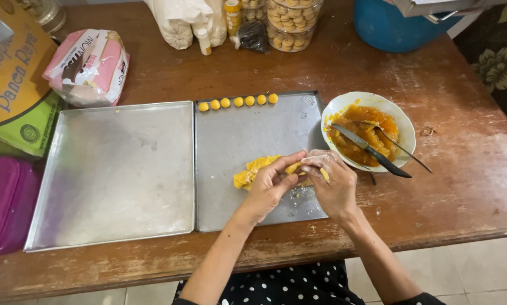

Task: Shaping dough into balls and filling them with jam to make cookies

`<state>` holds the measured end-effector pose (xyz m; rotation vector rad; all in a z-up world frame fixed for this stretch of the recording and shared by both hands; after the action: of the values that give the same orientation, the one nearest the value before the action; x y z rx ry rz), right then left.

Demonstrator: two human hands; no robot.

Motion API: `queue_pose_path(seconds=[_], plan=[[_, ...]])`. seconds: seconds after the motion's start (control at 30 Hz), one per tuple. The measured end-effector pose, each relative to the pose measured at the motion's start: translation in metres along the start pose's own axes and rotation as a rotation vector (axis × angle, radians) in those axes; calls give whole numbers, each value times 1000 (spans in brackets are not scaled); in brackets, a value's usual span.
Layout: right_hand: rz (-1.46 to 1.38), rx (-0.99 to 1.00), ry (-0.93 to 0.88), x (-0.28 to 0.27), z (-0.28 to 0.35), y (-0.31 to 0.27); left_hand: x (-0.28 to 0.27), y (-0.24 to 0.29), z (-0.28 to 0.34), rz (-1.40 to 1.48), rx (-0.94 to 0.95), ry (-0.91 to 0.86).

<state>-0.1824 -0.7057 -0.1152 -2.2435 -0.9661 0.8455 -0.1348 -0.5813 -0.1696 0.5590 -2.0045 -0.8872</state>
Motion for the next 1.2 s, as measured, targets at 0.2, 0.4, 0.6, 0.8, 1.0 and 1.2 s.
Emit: queue_pose_path(seconds=[0.2,0.4,0.6,0.8,1.0,1.2], plan=[[21,52,-67,-2,-6,-18,-13,-19,-7,-346,77,-22],[46,118,-106,4,-3,-13,-18,-17,-8,-241,54,62],[-432,558,-60,1,9,48,-29,-9,-2,-263,36,146],[24,334,-230,11,12,29,-47,-18,-3,-79,73,259],[-98,295,-75,8,5,13,-31,4,-6,-236,189,256],[-45,98,3,9,-11,-14,-3,-1,1,-96,117,89]])
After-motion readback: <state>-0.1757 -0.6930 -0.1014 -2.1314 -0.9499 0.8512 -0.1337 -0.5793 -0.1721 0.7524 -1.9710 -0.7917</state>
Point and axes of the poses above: each hand's wrist, its own z-axis away from the middle knuckle, its own x-axis out of the palm, y = z × x, the point moved 8 cm from there along -z, towards the middle knuckle, and after that the axes turned 15 degrees about x, right-handed, at the moved point
